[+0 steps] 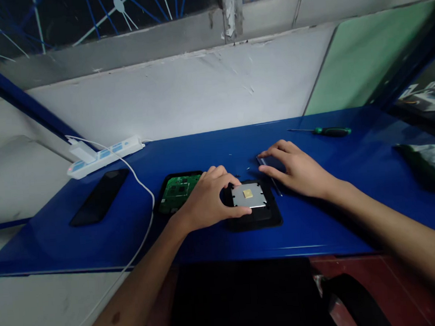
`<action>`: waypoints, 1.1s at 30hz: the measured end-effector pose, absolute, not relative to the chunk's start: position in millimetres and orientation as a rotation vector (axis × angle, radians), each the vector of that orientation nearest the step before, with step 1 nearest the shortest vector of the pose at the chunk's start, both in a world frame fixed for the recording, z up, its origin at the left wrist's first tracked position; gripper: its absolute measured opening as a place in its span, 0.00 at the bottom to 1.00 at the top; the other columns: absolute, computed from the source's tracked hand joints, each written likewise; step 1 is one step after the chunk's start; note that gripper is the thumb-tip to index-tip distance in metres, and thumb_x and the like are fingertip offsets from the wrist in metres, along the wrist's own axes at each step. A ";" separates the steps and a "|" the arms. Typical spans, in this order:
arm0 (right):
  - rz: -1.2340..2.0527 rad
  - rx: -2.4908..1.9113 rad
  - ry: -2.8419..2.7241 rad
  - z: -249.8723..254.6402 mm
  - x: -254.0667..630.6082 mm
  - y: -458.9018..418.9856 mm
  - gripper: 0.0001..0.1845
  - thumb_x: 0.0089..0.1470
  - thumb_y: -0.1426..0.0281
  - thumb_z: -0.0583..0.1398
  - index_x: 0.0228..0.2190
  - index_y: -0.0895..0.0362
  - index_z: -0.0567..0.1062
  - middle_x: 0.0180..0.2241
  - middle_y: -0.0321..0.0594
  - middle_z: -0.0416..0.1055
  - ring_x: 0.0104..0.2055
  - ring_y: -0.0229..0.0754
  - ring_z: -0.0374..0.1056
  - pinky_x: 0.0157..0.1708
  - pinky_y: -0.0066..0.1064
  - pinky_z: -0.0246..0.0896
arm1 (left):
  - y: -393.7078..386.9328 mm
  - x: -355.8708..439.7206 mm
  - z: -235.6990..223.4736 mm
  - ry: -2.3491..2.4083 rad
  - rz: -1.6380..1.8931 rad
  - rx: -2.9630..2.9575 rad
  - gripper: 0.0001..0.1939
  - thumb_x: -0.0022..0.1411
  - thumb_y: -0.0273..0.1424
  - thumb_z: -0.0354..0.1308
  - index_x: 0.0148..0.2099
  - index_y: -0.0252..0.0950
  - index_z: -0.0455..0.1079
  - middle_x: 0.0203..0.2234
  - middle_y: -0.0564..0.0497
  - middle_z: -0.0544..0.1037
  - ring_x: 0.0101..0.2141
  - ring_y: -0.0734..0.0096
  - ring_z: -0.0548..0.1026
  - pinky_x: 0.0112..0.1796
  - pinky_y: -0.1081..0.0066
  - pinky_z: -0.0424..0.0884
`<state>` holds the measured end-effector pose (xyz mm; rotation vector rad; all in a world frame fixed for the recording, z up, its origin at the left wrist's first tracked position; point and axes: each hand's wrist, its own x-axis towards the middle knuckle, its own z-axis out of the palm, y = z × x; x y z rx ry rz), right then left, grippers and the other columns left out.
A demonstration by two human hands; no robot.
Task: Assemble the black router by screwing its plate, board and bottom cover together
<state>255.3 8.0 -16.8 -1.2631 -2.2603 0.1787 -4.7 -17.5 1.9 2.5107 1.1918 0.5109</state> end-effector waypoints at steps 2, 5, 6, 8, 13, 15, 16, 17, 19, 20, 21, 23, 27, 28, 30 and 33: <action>0.172 -1.304 -2.251 -21.2 256.0 10.4 0.25 0.62 0.51 0.55 0.51 0.54 0.75 0.46 0.51 0.70 0.51 0.57 0.68 0.47 0.53 0.69 | -17.5 -3.5 0.3 1.190 0.491 2.534 0.24 0.51 0.50 0.70 0.42 0.41 0.72 0.36 0.52 0.70 0.39 0.59 0.68 0.41 0.59 0.67; 0.156 -1.340 -2.232 -25.7 256.8 12.6 0.25 0.61 0.51 0.56 0.51 0.54 0.75 0.44 0.50 0.70 0.49 0.57 0.69 0.46 0.53 0.70 | -17.3 -2.2 -1.3 1.180 0.455 2.555 0.24 0.51 0.53 0.69 0.41 0.41 0.72 0.37 0.51 0.71 0.39 0.58 0.68 0.42 0.58 0.66; 0.149 -1.348 -2.224 -26.7 256.9 13.1 0.25 0.61 0.51 0.56 0.50 0.54 0.76 0.44 0.50 0.70 0.49 0.56 0.69 0.46 0.53 0.70 | -17.2 -2.0 -1.6 1.175 0.447 2.560 0.25 0.51 0.53 0.69 0.40 0.41 0.72 0.37 0.51 0.71 0.39 0.58 0.68 0.42 0.58 0.66; 0.140 -1.367 -2.209 -28.1 257.1 14.0 0.25 0.61 0.51 0.56 0.49 0.55 0.76 0.43 0.50 0.70 0.47 0.56 0.70 0.46 0.53 0.71 | -16.9 -1.9 -2.0 1.168 0.437 2.567 0.25 0.51 0.54 0.69 0.40 0.41 0.72 0.37 0.51 0.72 0.39 0.58 0.68 0.41 0.59 0.65; 0.152 -1.459 -2.189 -30.7 257.8 17.2 0.25 0.61 0.51 0.56 0.49 0.56 0.76 0.43 0.50 0.70 0.45 0.54 0.70 0.45 0.54 0.70 | -17.0 -2.0 -1.1 1.154 0.433 2.579 0.23 0.51 0.52 0.69 0.41 0.42 0.72 0.37 0.51 0.72 0.39 0.58 0.69 0.40 0.61 0.65; 0.163 -1.484 -2.181 -31.8 258.0 18.4 0.26 0.60 0.51 0.56 0.50 0.56 0.76 0.43 0.51 0.70 0.43 0.54 0.70 0.45 0.53 0.70 | -17.2 -1.7 -0.4 1.151 0.419 2.584 0.22 0.52 0.51 0.69 0.41 0.42 0.72 0.37 0.50 0.72 0.39 0.58 0.69 0.40 0.61 0.65; 0.169 -1.493 -2.177 -32.3 258.1 18.9 0.26 0.60 0.51 0.56 0.50 0.56 0.75 0.43 0.50 0.70 0.43 0.53 0.71 0.45 0.52 0.70 | -17.4 -1.5 0.0 1.154 0.409 2.583 0.22 0.53 0.50 0.69 0.41 0.41 0.71 0.37 0.50 0.72 0.39 0.58 0.69 0.40 0.60 0.64; 0.174 -1.499 -2.175 -32.7 258.2 19.3 0.27 0.60 0.51 0.56 0.51 0.56 0.75 0.43 0.50 0.71 0.43 0.53 0.71 0.45 0.52 0.70 | -17.5 -1.4 0.3 1.156 0.398 2.581 0.21 0.53 0.49 0.69 0.41 0.41 0.71 0.38 0.51 0.72 0.39 0.57 0.69 0.41 0.60 0.64; 0.178 -1.501 -2.179 -33.4 258.3 20.2 0.27 0.61 0.52 0.56 0.52 0.55 0.75 0.43 0.50 0.71 0.44 0.53 0.71 0.45 0.51 0.70 | -17.9 -1.4 0.6 1.155 0.387 2.580 0.21 0.54 0.49 0.69 0.41 0.41 0.71 0.38 0.51 0.72 0.40 0.57 0.69 0.42 0.59 0.64; 0.175 -1.493 -2.188 -33.6 258.4 20.7 0.26 0.61 0.52 0.55 0.53 0.54 0.75 0.43 0.49 0.72 0.45 0.54 0.71 0.45 0.51 0.70 | -18.1 -1.5 0.6 1.149 0.387 2.583 0.20 0.54 0.49 0.68 0.42 0.41 0.71 0.38 0.51 0.72 0.40 0.57 0.69 0.42 0.59 0.63; 0.172 -1.478 -2.201 -33.8 258.6 21.2 0.26 0.62 0.52 0.55 0.53 0.53 0.75 0.42 0.49 0.72 0.46 0.54 0.70 0.45 0.51 0.70 | -18.3 -1.6 0.6 1.145 0.387 2.584 0.20 0.55 0.48 0.68 0.42 0.41 0.70 0.38 0.51 0.72 0.40 0.57 0.69 0.42 0.59 0.63; 0.162 -1.448 -2.232 -34.0 258.8 22.4 0.25 0.63 0.53 0.53 0.53 0.53 0.75 0.41 0.49 0.73 0.46 0.54 0.70 0.44 0.51 0.70 | -18.7 -2.1 0.6 1.141 0.378 2.581 0.20 0.56 0.48 0.67 0.42 0.41 0.70 0.38 0.51 0.72 0.41 0.57 0.69 0.43 0.58 0.63; 0.175 -1.452 -2.269 -33.3 258.3 25.0 0.25 0.64 0.56 0.52 0.55 0.52 0.75 0.40 0.48 0.72 0.44 0.53 0.70 0.45 0.49 0.69 | -18.9 -2.9 1.9 1.148 0.346 2.572 0.19 0.56 0.46 0.68 0.41 0.40 0.69 0.39 0.51 0.71 0.42 0.57 0.68 0.43 0.59 0.63; 0.184 -1.460 -2.270 -32.9 258.0 25.4 0.24 0.64 0.57 0.52 0.55 0.52 0.75 0.40 0.48 0.72 0.45 0.53 0.70 0.46 0.49 0.68 | -18.9 -3.1 2.4 1.148 0.340 2.573 0.19 0.56 0.46 0.67 0.41 0.40 0.68 0.40 0.51 0.71 0.42 0.57 0.67 0.43 0.59 0.63; 0.206 -1.469 -2.273 -31.8 257.3 26.2 0.23 0.64 0.61 0.52 0.56 0.52 0.75 0.41 0.48 0.72 0.46 0.52 0.70 0.48 0.47 0.67 | -18.9 -3.5 3.6 1.142 0.330 2.578 0.19 0.57 0.46 0.66 0.41 0.40 0.68 0.40 0.50 0.71 0.42 0.58 0.67 0.44 0.60 0.63; 0.236 -1.469 -2.284 -30.3 256.2 26.6 0.22 0.64 0.64 0.52 0.54 0.52 0.76 0.42 0.49 0.73 0.48 0.52 0.69 0.50 0.46 0.66 | -19.5 -3.5 4.2 1.130 0.319 2.594 0.19 0.59 0.48 0.65 0.42 0.40 0.68 0.40 0.50 0.71 0.42 0.58 0.67 0.44 0.60 0.62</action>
